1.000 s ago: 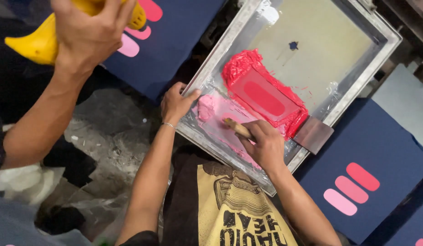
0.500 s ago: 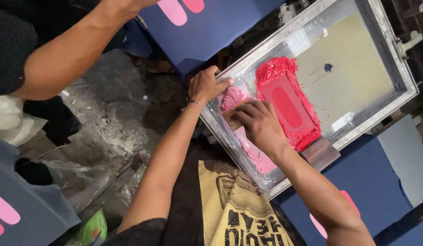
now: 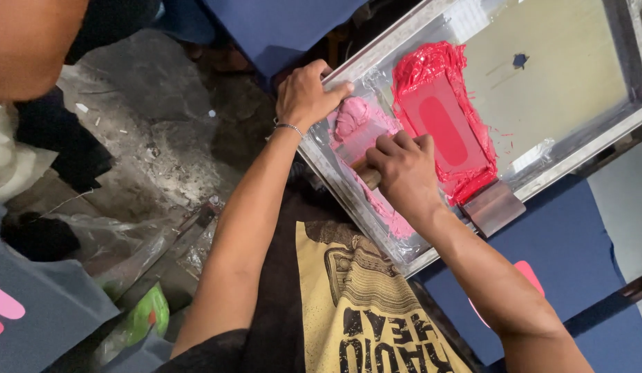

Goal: Manually screen printing a three-stripe logo in red and pink onto navy blue t-shirts using a sliding screen frame.

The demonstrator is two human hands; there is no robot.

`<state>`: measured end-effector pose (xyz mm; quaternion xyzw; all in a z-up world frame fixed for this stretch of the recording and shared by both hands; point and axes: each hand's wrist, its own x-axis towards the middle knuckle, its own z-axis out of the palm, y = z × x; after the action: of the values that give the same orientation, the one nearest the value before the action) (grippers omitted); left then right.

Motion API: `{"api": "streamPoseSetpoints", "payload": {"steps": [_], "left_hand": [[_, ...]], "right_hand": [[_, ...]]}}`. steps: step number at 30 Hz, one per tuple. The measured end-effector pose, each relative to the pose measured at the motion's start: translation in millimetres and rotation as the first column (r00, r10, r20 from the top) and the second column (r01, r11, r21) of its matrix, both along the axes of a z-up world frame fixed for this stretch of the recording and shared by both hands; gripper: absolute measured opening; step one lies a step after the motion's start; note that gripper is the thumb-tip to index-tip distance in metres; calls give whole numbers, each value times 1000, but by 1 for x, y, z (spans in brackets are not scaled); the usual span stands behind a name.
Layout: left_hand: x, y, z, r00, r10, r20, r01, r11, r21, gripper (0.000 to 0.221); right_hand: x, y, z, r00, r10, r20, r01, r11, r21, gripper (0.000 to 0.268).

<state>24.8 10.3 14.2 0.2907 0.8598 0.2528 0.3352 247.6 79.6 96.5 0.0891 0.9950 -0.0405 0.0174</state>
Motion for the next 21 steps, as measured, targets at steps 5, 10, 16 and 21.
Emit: {"api": "streamPoseSetpoints", "payload": {"steps": [5, 10, 16, 21], "left_hand": [[-1, -1, -3, 1000, 9, -20, -8, 999, 34, 45], [-2, -1, -2, 1000, -6, -3, 6, 1000, 23, 44], [1, -1, -14, 996, -37, -77, 40, 999, 34, 48], [-1, -2, -11, 995, -43, -92, 47, 998, 37, 54]], "right_hand": [[29, -6, -2, 996, -72, -49, 74, 997, 29, 27], [66, -13, 4, 989, -148, -30, 148, 989, 10, 28], [117, -28, 9, 965, -261, -4, 261, 963, 70, 25], [152, -39, 12, 927, -374, 42, 373, 927, 31, 20]]}}
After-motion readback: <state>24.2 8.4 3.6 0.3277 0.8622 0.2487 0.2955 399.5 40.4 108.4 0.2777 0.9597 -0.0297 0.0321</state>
